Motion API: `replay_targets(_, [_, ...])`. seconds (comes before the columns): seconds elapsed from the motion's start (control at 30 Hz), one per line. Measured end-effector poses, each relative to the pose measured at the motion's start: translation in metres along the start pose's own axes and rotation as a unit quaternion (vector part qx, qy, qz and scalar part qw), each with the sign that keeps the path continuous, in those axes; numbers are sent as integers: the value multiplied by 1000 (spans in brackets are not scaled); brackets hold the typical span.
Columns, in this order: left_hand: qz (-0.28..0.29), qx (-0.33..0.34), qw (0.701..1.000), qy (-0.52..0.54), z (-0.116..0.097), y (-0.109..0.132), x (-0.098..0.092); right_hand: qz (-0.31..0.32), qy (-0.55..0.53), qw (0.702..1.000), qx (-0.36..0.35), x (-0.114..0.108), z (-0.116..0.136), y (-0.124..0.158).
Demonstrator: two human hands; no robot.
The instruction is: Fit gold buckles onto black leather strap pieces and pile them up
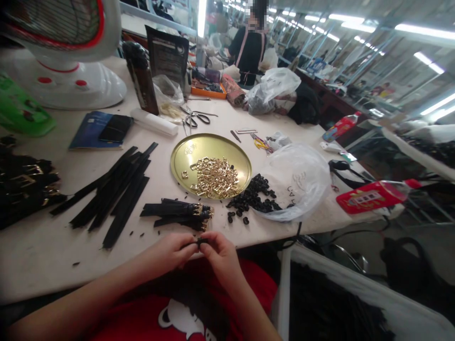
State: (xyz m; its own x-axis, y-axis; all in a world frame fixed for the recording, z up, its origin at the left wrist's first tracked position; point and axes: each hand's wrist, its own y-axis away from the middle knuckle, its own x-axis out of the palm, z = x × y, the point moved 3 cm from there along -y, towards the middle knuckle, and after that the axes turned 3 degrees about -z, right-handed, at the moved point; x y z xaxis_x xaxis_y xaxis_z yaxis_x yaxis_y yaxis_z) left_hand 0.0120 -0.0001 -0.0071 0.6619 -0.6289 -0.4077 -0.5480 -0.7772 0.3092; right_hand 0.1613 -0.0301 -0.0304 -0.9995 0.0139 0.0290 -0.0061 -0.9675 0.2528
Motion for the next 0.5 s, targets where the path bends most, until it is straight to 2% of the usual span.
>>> replay_targets(0.1, [83,-39,992,91,3,7,-1,-23,-83,995,59,-6,-4,-1])
replay_targets(0.17, [108,-45,985,130,1,12,-3,-17,-129,988,88,-4,-8,0])
replay_targets(0.27, [91,-48,981,164,0,17,-4,27,-167,979,113,12,-15,6])
replay_targets(0.37, [58,-56,973,217,1,17,-2,49,-149,983,98,24,-15,9])
replay_targets(0.43, [47,-67,963,258,3,17,0,26,-98,993,66,17,-9,3])
replay_targets(0.5, [34,-84,953,288,5,17,0,-23,-18,999,21,-2,1,-12])
